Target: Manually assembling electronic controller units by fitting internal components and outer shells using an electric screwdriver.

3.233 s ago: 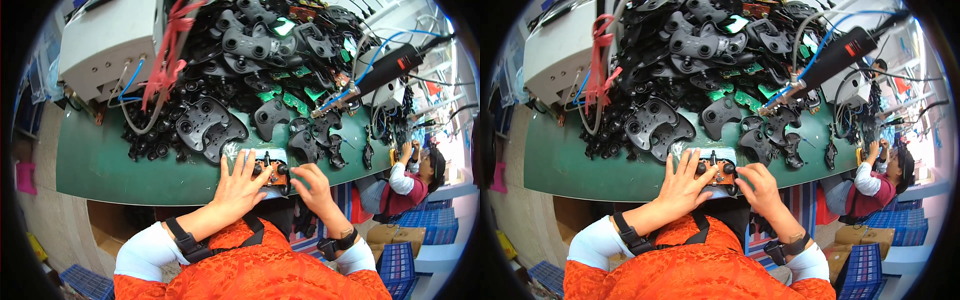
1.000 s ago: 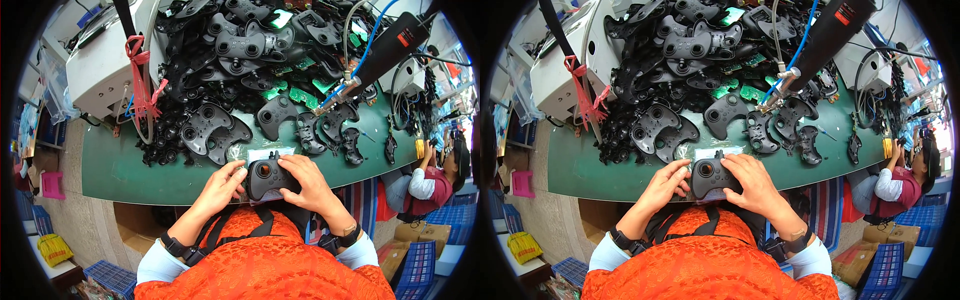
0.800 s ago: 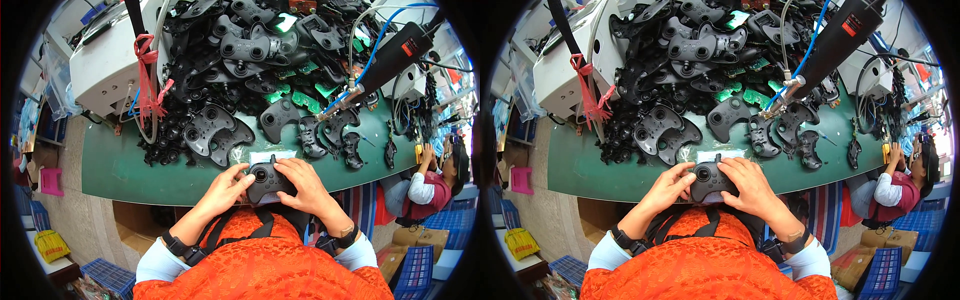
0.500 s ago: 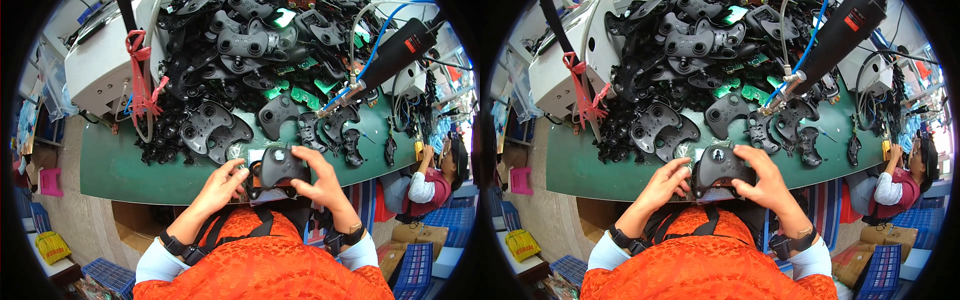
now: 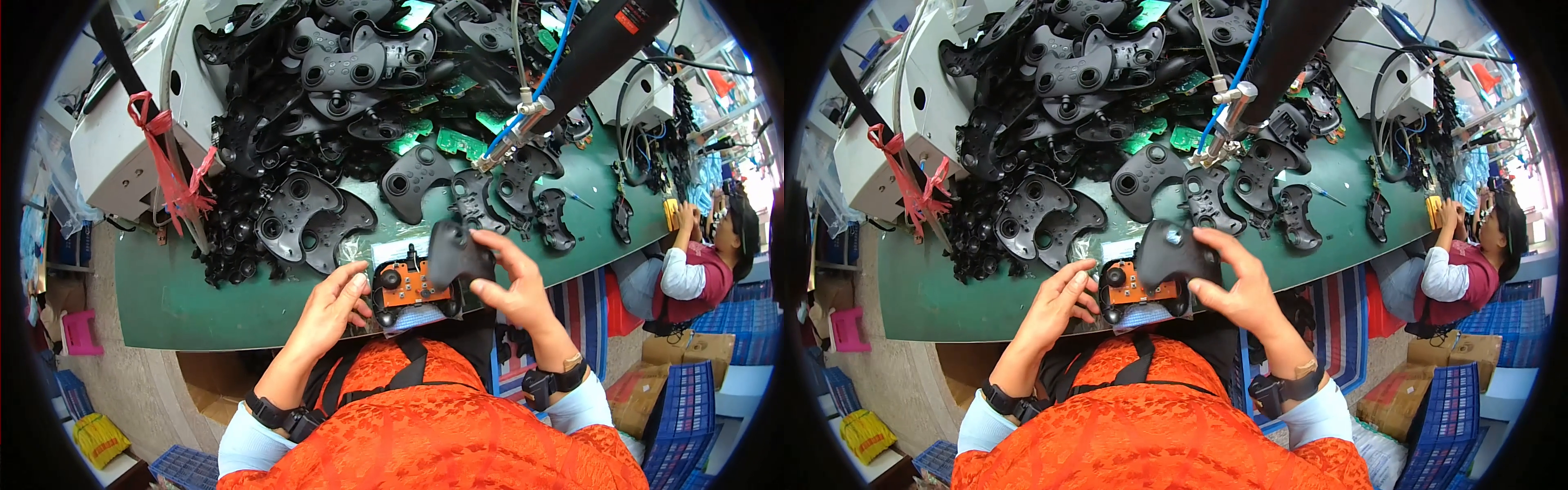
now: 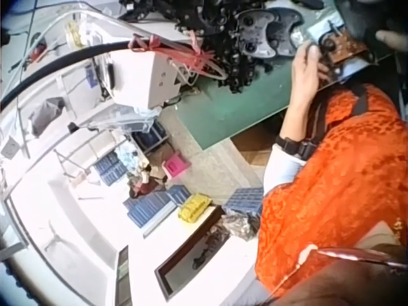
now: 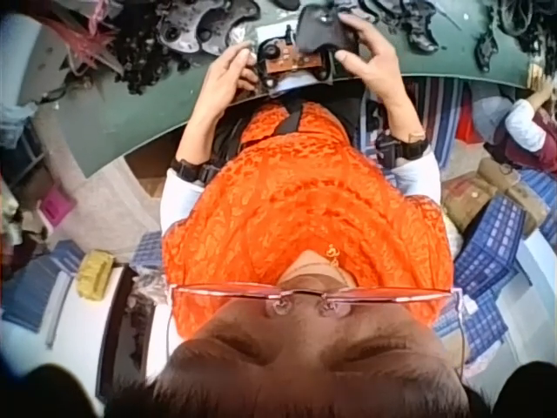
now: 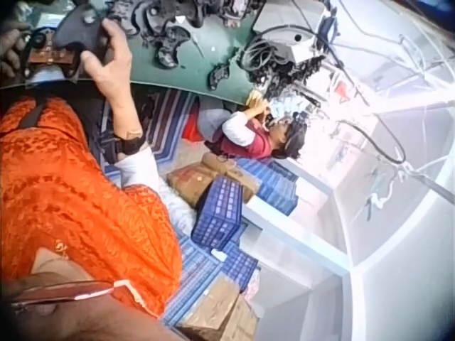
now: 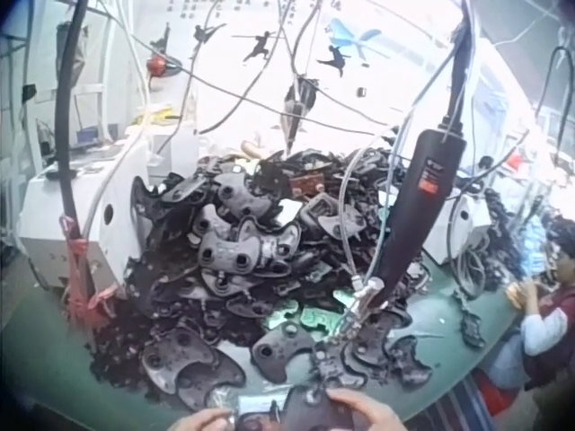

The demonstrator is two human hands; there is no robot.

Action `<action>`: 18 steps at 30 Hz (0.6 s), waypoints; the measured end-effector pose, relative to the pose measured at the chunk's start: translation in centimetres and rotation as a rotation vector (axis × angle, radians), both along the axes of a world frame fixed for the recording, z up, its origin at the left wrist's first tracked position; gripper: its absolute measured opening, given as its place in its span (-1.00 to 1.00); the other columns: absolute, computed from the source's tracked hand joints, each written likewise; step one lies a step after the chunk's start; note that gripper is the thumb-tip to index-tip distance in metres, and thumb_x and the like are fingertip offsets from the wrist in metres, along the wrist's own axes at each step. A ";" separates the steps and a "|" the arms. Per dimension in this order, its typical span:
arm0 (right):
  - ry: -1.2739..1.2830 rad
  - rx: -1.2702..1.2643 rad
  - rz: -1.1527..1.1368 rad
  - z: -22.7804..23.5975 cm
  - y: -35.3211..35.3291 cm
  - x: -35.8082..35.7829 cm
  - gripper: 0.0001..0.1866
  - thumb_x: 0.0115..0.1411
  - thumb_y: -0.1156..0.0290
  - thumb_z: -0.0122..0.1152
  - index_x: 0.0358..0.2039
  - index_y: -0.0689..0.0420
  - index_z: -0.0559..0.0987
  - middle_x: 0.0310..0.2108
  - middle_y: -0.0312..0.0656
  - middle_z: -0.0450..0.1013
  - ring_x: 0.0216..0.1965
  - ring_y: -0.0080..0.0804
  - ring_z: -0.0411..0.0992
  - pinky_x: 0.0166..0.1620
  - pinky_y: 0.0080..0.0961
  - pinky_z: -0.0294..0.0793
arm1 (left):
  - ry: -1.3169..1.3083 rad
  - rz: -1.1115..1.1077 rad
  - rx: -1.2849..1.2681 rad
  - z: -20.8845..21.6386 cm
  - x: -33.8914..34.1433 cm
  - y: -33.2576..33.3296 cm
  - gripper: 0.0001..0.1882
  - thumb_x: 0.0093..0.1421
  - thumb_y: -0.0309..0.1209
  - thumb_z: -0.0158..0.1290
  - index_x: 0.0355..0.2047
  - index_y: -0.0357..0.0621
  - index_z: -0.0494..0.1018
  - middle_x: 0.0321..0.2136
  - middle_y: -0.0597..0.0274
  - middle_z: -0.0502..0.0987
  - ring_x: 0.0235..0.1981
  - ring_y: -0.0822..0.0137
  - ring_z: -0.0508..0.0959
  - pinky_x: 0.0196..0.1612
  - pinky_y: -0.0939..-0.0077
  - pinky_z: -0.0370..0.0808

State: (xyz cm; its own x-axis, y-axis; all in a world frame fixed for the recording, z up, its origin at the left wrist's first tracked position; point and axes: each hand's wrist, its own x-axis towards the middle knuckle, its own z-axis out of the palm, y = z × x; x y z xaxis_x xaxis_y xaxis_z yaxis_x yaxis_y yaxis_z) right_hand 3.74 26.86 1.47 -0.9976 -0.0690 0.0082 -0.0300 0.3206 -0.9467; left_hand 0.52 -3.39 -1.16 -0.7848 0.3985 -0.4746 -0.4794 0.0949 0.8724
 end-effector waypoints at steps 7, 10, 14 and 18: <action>0.356 0.508 0.303 -0.7 -3.3 0.4 -0.23 -0.16 0.42 0.48 0.15 0.19 0.45 0.16 0.00 0.41 0.17 0.04 0.36 0.19 -0.10 0.33 | 0.073 -0.133 -0.054 0.0 0.2 0.4 -0.33 0.34 -0.20 0.12 0.32 -0.29 0.18 -0.11 0.17 0.39 -0.31 0.45 0.54 -0.32 0.54 0.56; 0.350 0.541 0.322 -0.7 -3.7 0.0 -0.24 -0.15 0.42 0.48 0.15 0.19 0.45 0.16 -0.02 0.41 0.17 0.04 0.36 0.19 -0.11 0.33 | 0.091 -0.134 -0.087 -0.4 0.3 0.2 -0.22 0.24 -0.23 0.25 0.33 -0.31 0.16 -0.05 0.15 0.35 -0.34 0.46 0.55 -0.33 0.56 0.55; 0.325 0.558 0.346 -0.1 -4.1 -0.6 -0.24 -0.14 0.41 0.48 0.15 0.19 0.45 0.16 -0.02 0.41 0.18 0.04 0.35 0.19 -0.11 0.32 | 0.135 -0.166 -0.113 -0.5 0.2 0.1 -0.15 0.16 -0.23 0.32 0.34 -0.31 0.16 -0.05 0.13 0.35 -0.35 0.45 0.55 -0.32 0.56 0.55; 0.287 0.579 0.356 0.1 -4.2 -1.0 -0.25 -0.13 0.41 0.47 0.15 0.19 0.45 0.16 -0.02 0.40 0.19 0.03 0.33 0.20 -0.11 0.30 | 0.189 -0.185 -0.126 -0.4 0.0 0.3 -0.16 0.14 -0.27 0.34 0.32 -0.31 0.20 -0.07 0.11 0.36 -0.36 0.46 0.55 -0.33 0.56 0.55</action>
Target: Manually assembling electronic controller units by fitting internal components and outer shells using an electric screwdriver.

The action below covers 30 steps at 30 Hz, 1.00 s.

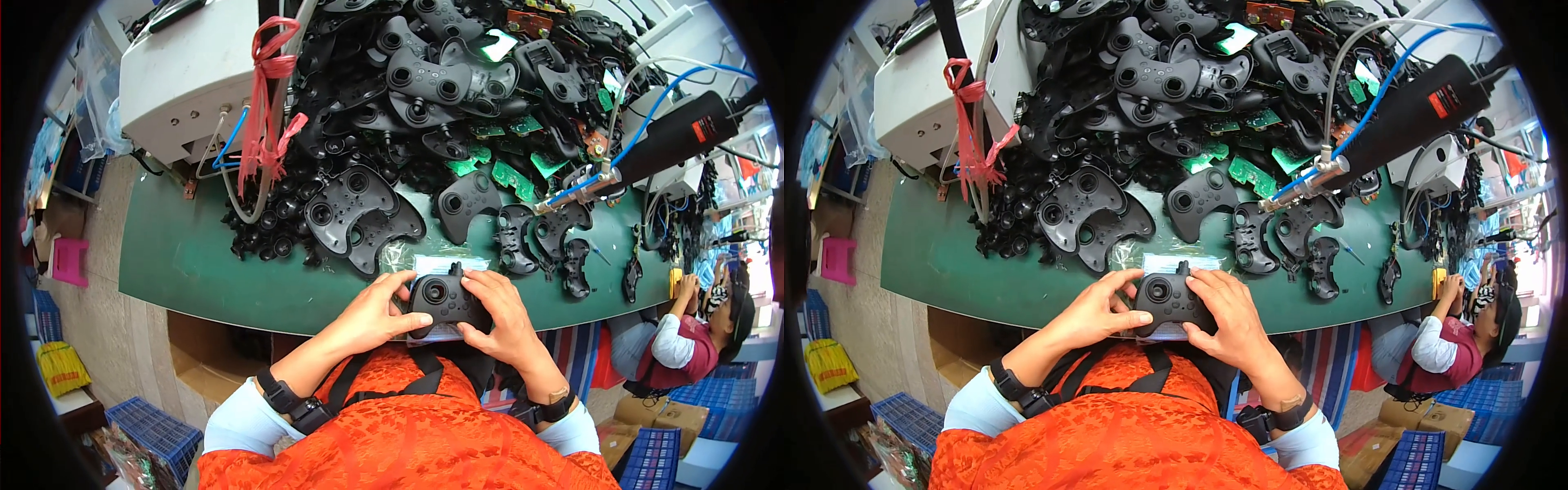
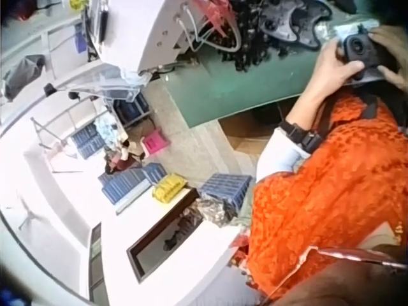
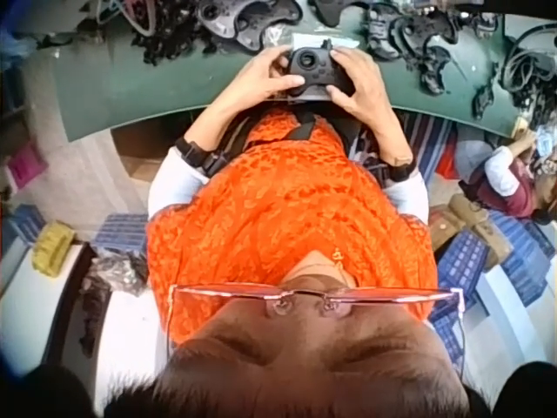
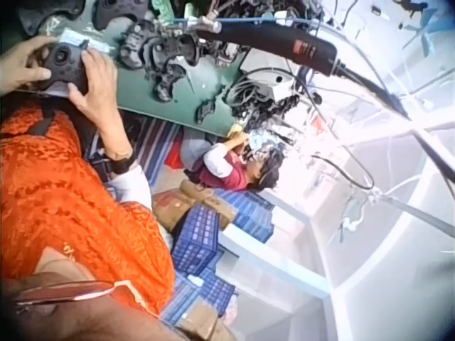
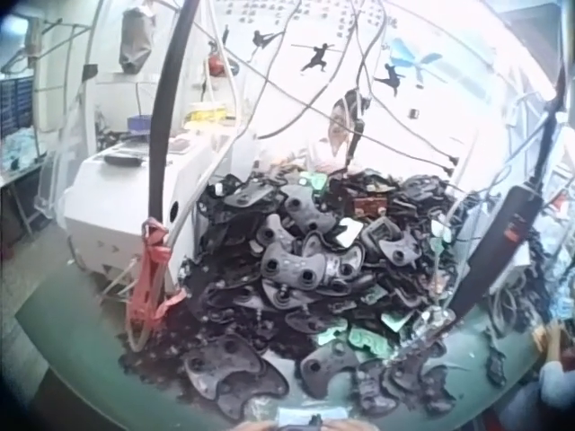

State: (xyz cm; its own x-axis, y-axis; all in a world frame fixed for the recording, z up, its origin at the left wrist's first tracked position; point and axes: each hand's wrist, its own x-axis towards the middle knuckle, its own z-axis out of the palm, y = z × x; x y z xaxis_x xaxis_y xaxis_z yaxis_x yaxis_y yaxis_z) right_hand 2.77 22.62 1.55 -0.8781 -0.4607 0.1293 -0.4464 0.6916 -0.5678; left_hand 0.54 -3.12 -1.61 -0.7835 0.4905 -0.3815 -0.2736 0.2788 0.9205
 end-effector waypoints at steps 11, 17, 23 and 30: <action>-0.035 0.006 0.002 -1.0 -0.3 0.4 -0.24 -0.08 0.43 0.45 0.19 0.18 0.41 0.22 -0.01 0.35 0.24 0.06 0.29 0.21 -0.07 0.31 | 0.041 0.019 0.046 -1.0 0.0 0.6 -0.28 0.17 -0.44 0.28 0.28 -0.32 0.22 -0.11 0.15 0.37 -0.42 0.47 0.56 -0.39 0.56 0.53; 0.001 0.003 0.045 -1.5 -0.3 0.7 -0.16 -0.03 0.38 0.49 0.27 0.20 0.33 0.27 0.07 0.29 0.28 0.06 0.27 0.28 -0.12 0.26 | -0.105 0.064 0.193 -1.2 -0.7 1.3 -0.40 0.17 -0.44 0.27 0.17 -0.34 0.31 -0.07 0.12 0.48 -0.22 0.42 0.56 -0.16 0.50 0.55; -0.218 -0.409 -0.311 0.3 1.3 0.8 -0.15 0.08 0.24 0.48 0.31 0.23 0.28 0.20 0.02 0.35 0.16 -0.17 0.39 0.19 -0.28 0.37 | -0.033 0.149 0.438 -0.8 -1.1 0.3 -0.38 0.17 -0.56 0.25 0.18 -0.13 0.21 -0.02 0.17 0.50 -0.03 0.38 0.54 0.04 0.39 0.53; -0.208 -0.430 -0.288 0.2 0.5 0.4 -0.25 0.10 0.24 0.47 0.23 0.25 0.36 0.10 -0.03 0.41 0.07 -0.18 0.45 0.08 -0.29 0.47 | 0.019 0.066 0.391 0.4 -0.1 1.5 -0.39 0.22 -0.58 0.19 0.22 -0.15 0.19 0.04 0.15 0.46 0.05 0.34 0.50 0.07 0.38 0.51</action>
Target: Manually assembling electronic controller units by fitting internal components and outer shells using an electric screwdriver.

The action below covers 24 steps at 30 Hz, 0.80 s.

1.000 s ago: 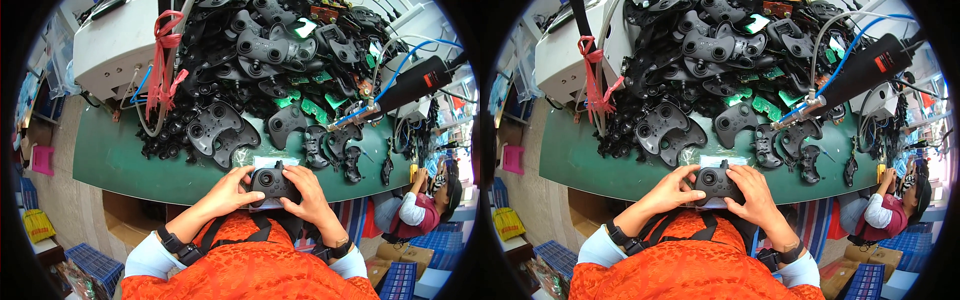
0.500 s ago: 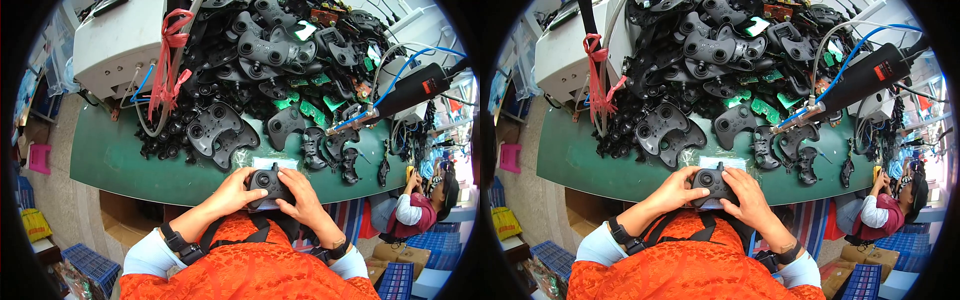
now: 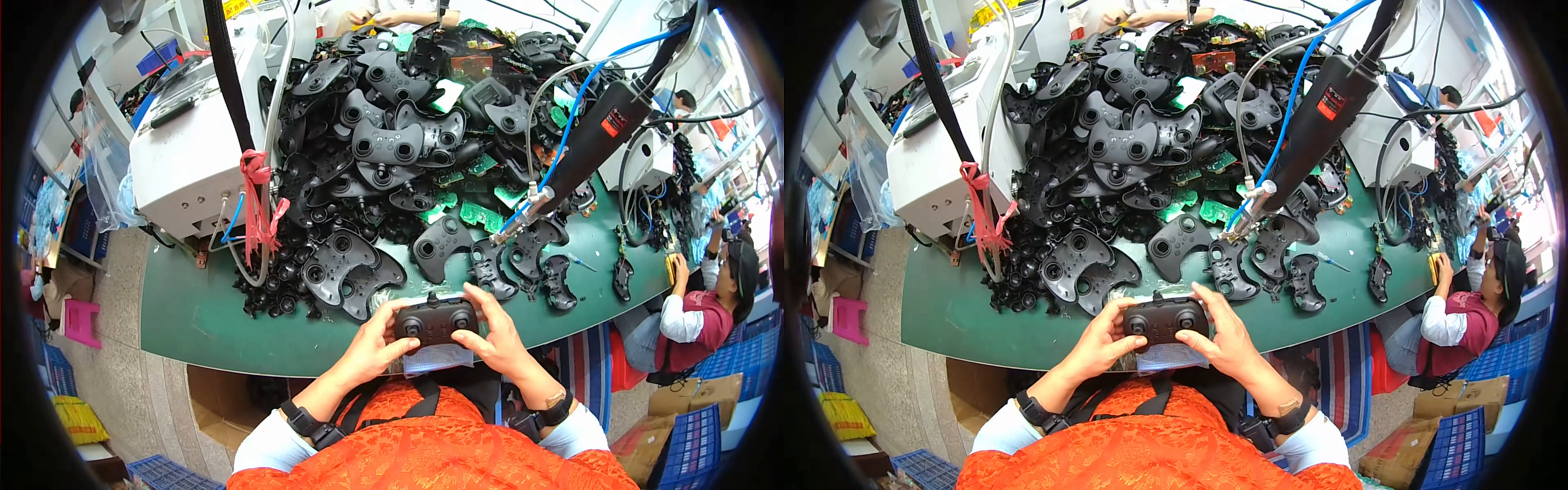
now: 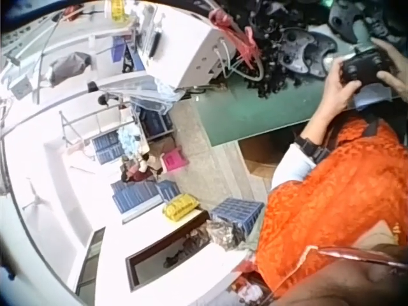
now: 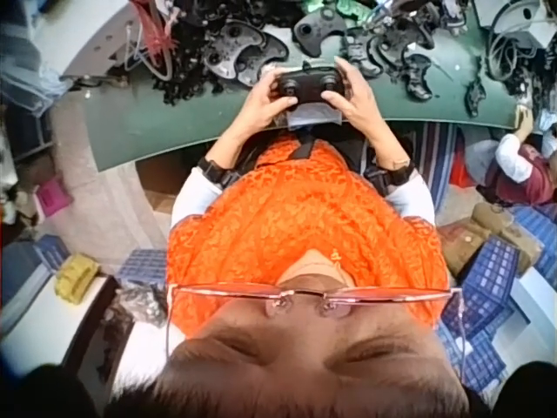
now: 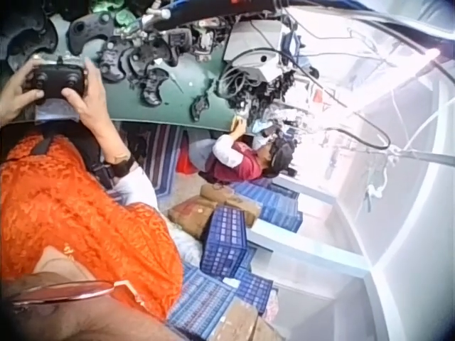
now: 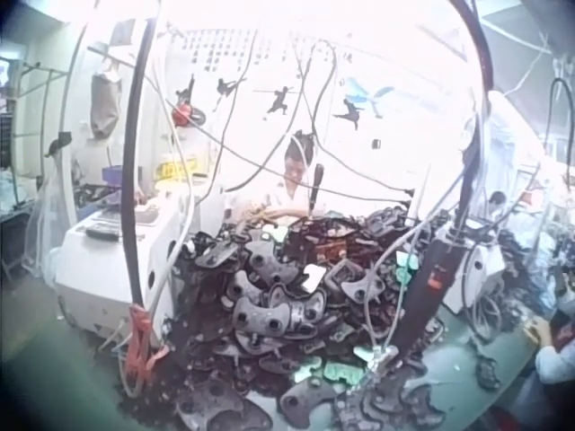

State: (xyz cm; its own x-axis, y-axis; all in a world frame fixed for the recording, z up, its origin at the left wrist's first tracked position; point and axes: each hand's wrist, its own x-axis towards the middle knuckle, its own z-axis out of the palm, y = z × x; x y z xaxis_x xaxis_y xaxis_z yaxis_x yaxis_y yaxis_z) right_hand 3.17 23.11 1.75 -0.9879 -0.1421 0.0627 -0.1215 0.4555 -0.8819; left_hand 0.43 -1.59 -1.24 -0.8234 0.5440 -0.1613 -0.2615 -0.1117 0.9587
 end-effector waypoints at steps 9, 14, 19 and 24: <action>0.120 0.385 0.288 -0.5 -0.9 -1.7 -0.15 -0.09 0.26 0.56 0.20 0.24 0.37 0.16 0.02 0.32 0.19 0.03 0.29 0.25 -0.17 0.30 | -0.182 -0.014 -0.204 0.3 -0.7 -1.1 -0.38 0.24 -0.53 0.18 0.26 -0.25 0.19 0.05 0.12 0.45 0.00 0.36 0.52 0.04 0.43 0.52; 0.114 0.386 0.311 -0.7 -1.1 -2.1 -0.19 -0.10 0.29 0.53 0.17 0.21 0.40 0.12 -0.03 0.35 0.14 0.00 0.31 0.16 -0.16 0.32 | -0.207 -0.027 -0.127 -0.3 -0.1 -1.2 -0.29 0.26 -0.50 0.18 0.34 -0.19 0.09 0.11 0.08 0.42 0.06 0.31 0.49 0.04 0.39 0.52; 0.203 0.367 0.282 -1.2 -1.3 -1.9 -0.26 -0.11 0.32 0.53 0.11 0.20 0.44 0.08 -0.03 0.36 0.11 -0.01 0.32 0.13 -0.15 0.32 | -0.130 -0.049 -0.144 -0.9 0.0 -1.2 -0.26 0.28 -0.49 0.17 0.36 -0.17 0.03 0.13 0.05 0.40 0.08 0.30 0.48 0.05 0.38 0.51; 0.209 0.410 0.277 -1.1 -1.4 -1.5 -0.25 -0.12 0.31 0.54 0.11 0.19 0.44 0.08 -0.03 0.36 0.11 0.00 0.33 0.14 -0.13 0.32 | -0.065 -0.043 -0.182 -1.6 0.1 -1.2 -0.27 0.27 -0.51 0.17 0.36 -0.17 0.04 0.11 0.05 0.43 0.07 0.30 0.49 0.05 0.37 0.51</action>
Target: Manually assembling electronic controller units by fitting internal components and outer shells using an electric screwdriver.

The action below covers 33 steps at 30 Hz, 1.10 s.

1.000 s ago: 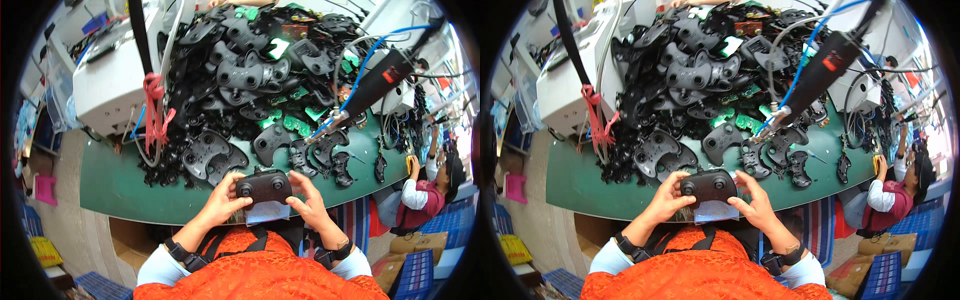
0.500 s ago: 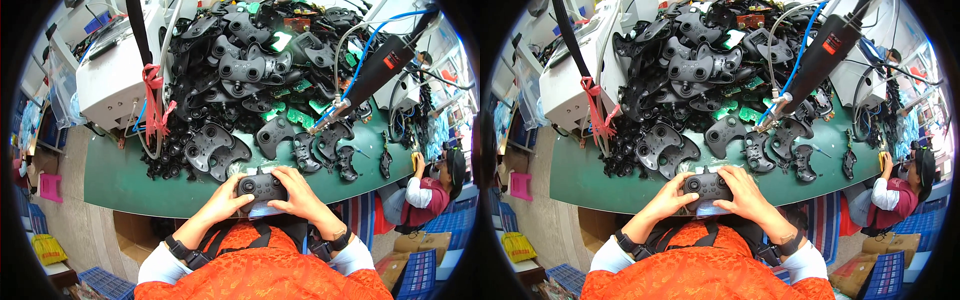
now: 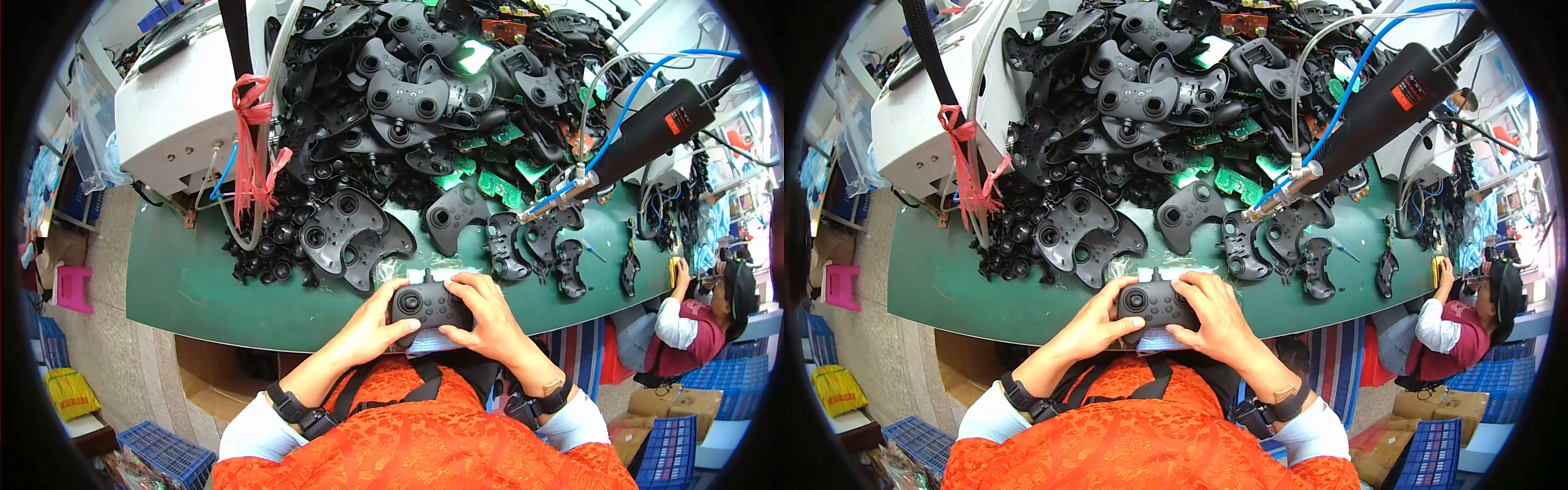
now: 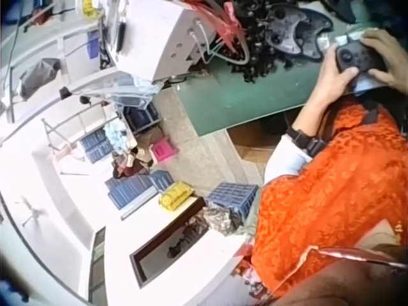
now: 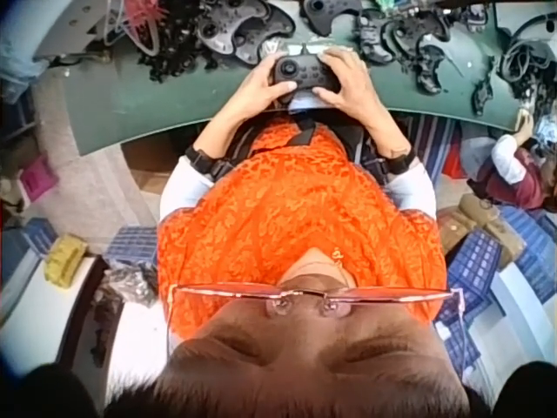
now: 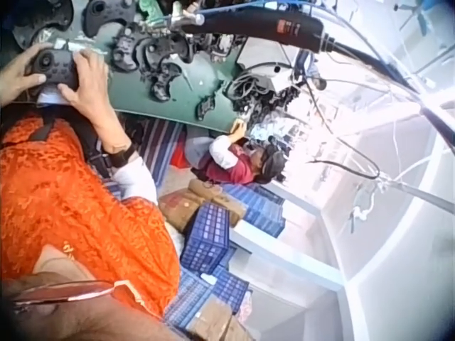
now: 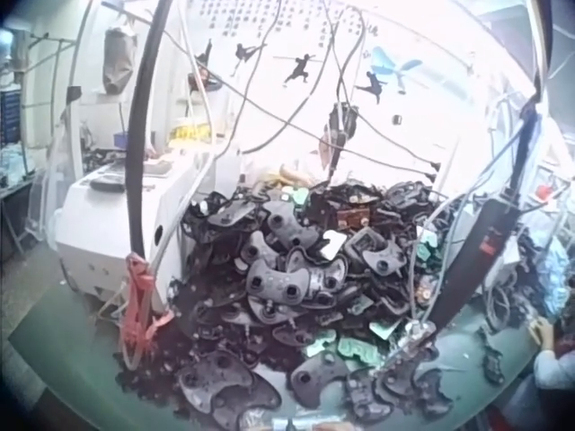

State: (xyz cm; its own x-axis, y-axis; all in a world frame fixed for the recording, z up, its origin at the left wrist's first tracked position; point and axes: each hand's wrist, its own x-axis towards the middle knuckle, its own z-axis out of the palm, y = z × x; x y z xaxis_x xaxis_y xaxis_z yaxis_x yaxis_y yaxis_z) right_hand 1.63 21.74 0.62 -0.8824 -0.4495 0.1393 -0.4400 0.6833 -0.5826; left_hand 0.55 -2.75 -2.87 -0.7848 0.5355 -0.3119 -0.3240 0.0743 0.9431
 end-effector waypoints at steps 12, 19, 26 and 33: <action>-0.208 -0.345 -0.166 1.3 0.2 -0.2 -0.50 0.18 0.30 0.37 0.10 0.20 0.50 0.07 0.00 0.39 0.12 -0.10 0.39 0.17 -0.30 0.37 | 0.352 -0.138 -0.087 1.2 -0.2 -0.9 -0.29 0.18 -0.54 0.21 0.30 -0.10 0.16 0.10 0.09 0.36 0.13 0.27 0.42 0.16 0.38 0.40; -0.317 -0.492 -0.054 1.4 -1.0 -1.4 -0.75 0.20 0.39 0.34 -0.11 0.17 0.65 -0.16 -0.12 0.54 -0.05 -0.24 0.49 0.04 -0.38 0.43 | 0.427 -0.143 -0.098 2.3 -0.5 -0.4 -0.30 0.10 -0.56 0.19 0.26 -0.11 0.22 0.08 0.03 0.30 0.14 0.09 0.36 0.23 0.32 0.27; -0.393 -0.580 -0.053 1.2 -1.5 -1.5 -0.78 0.19 0.41 0.35 -0.16 0.18 0.66 -0.24 -0.22 0.55 -0.17 -0.47 0.49 -0.06 -0.49 0.44 | 0.432 -0.118 -0.112 1.6 -0.4 -0.5 -0.30 0.10 -0.55 0.19 0.25 -0.11 0.22 0.08 0.04 0.30 0.15 0.11 0.35 0.23 0.31 0.28; -0.494 -0.566 -0.110 1.2 -1.7 -1.7 -0.75 0.20 0.36 0.36 -0.15 0.20 0.65 -0.22 -0.23 0.53 -0.19 -0.50 0.48 -0.07 -0.50 0.44 | 0.425 -0.108 -0.141 1.4 -0.7 -0.4 -0.37 0.07 -0.49 0.30 0.15 -0.14 0.31 -0.01 0.10 0.41 0.04 0.21 0.46 0.10 0.35 0.39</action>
State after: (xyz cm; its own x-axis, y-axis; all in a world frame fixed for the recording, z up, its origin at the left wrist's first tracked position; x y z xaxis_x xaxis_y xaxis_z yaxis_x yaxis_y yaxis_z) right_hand -0.06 19.99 1.79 -0.9376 -0.3327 -0.1006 0.0167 0.2459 -0.9692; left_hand -0.16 -3.11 -1.48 -0.8007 0.5970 -0.0499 0.1063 0.2236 0.9689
